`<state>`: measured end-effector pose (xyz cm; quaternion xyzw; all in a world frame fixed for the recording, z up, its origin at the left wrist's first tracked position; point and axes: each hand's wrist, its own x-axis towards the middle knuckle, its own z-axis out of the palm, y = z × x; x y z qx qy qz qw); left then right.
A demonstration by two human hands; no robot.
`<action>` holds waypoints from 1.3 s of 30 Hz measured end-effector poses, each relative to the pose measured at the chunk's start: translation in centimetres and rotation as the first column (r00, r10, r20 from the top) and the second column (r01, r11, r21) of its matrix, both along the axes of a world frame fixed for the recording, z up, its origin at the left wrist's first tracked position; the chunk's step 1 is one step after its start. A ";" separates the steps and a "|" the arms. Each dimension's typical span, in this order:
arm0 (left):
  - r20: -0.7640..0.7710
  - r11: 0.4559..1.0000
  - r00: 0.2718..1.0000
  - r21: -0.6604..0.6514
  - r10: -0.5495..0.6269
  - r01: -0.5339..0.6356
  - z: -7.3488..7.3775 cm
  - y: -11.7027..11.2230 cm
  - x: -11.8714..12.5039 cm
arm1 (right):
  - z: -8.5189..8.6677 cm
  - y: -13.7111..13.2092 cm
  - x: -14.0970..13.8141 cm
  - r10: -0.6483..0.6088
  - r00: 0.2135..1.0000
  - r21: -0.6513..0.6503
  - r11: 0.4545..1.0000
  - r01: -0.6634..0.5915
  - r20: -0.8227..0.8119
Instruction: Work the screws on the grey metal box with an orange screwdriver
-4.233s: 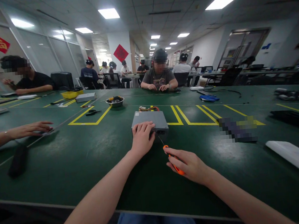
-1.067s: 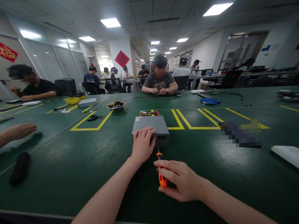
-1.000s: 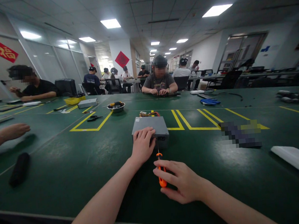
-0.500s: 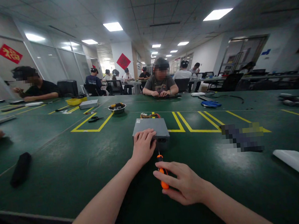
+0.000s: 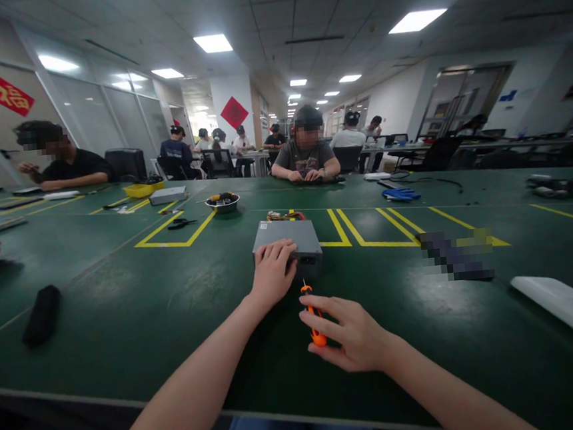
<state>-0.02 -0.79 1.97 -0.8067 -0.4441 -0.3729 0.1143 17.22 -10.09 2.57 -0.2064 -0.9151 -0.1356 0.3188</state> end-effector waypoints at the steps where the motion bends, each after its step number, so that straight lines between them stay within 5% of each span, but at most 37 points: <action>1: -0.005 1.000 1.000 -0.004 0.000 0.000 0.0 0.0 0.0 | -0.1 0.0 -0.1 0.000 1.000 0.016 1.000 0.001 -0.010; 6: -0.007 1.000 1.000 -0.005 0.003 -0.003 -0.1 0.0 -0.1 | -0.5 0.1 0.1 0.003 0.995 -0.065 0.998 -0.009 -0.097; 9: 0.000 1.000 1.000 -0.003 0.007 -0.007 -0.2 0.0 0.0 | -0.2 -0.3 0.6 0.021 1.000 -0.127 0.992 -0.023 -0.014; 13: 0.002 1.000 1.000 0.001 0.006 -0.006 -0.1 -0.1 0.0 | 0.3 -0.5 0.5 0.005 0.994 -0.029 1.000 -0.002 0.107; 20: -0.005 1.000 1.000 -0.008 0.013 -0.013 -0.1 0.0 0.0 | -0.4 0.9 0.1 0.017 0.994 0.023 1.000 -0.015 -0.108; 28: 0.003 1.000 1.000 -0.010 0.004 -0.004 -0.2 -0.1 -0.1 | -0.7 -0.1 0.4 -0.012 0.996 -0.023 1.000 0.014 0.088; 34: 0.010 1.000 1.000 -0.001 0.010 -0.010 -0.3 -0.2 -0.1 | -1.0 0.0 -0.8 -0.016 1.000 0.108 0.994 0.015 0.006; 39: 0.009 1.000 1.000 -0.001 0.017 -0.017 -0.5 -0.2 -0.1 | -1.2 -0.3 -0.9 0.003 1.000 -0.006 1.000 -0.003 -0.031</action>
